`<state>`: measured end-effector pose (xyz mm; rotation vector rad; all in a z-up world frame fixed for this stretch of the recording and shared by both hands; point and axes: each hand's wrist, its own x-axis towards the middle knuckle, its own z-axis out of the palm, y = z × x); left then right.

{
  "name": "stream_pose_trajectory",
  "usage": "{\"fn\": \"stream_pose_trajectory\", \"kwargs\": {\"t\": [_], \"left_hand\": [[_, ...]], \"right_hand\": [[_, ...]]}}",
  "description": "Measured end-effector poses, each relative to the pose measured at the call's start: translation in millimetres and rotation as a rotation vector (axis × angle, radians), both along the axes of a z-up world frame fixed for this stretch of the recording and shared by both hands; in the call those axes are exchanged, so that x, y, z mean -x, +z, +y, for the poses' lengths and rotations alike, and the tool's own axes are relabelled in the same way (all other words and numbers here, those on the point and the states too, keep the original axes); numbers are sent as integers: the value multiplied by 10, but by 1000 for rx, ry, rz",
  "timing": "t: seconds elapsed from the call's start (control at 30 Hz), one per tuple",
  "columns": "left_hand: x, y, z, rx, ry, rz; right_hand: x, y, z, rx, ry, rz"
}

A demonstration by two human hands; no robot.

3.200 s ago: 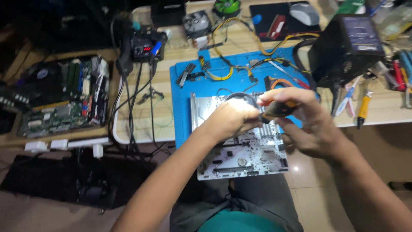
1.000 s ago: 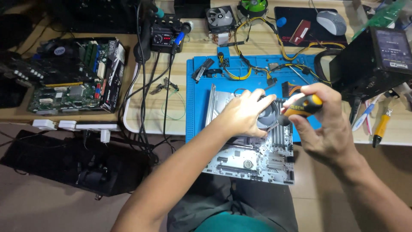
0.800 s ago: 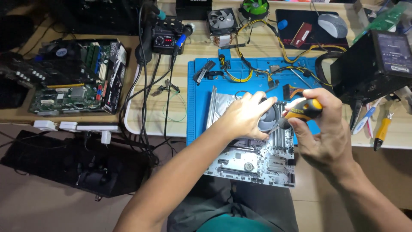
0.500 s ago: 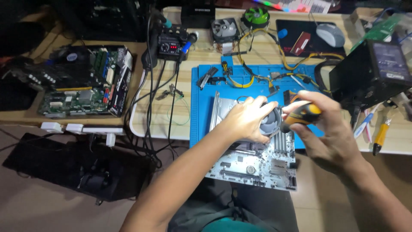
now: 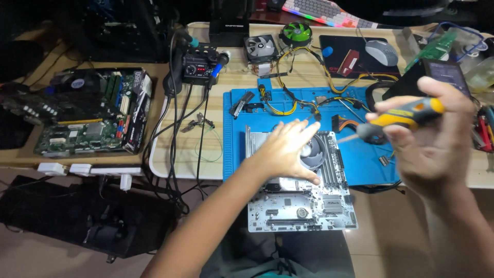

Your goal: Performing a final inspection of a computer motherboard, including tightening CPU cooler screws and visual check.

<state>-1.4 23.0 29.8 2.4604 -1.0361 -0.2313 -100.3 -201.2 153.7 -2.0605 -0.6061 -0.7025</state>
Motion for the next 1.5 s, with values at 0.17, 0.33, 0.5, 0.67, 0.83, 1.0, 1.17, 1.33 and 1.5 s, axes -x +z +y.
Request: {"fn": "stream_pose_trajectory", "kwargs": {"t": [0.17,0.33,0.5,0.67,0.83,1.0,1.17,1.33,1.5], "left_hand": [[-37,444,423,281,129,233],[-105,115,525,294,242,206],[-92,-28,478,328,285,218],[-66,-123,454,339,304,169],[-76,-273,452,376,293,107],[-109,-421,411,436,294,63],[-100,-477,377,485,332,-30],[-94,-488,338,379,313,47],[-114,-679,276,389,302,-78]], "right_hand": [[-342,-203,146,-115,87,2],[-637,-362,377,-148,110,119],[-885,-579,404,-104,190,186],[-1052,-617,393,111,209,166],[-1107,-627,409,184,167,140],[-1153,-550,397,149,218,141],[-1217,-493,350,87,300,99],[-1190,-409,384,69,262,182],[-1157,-339,431,88,253,194]]}}
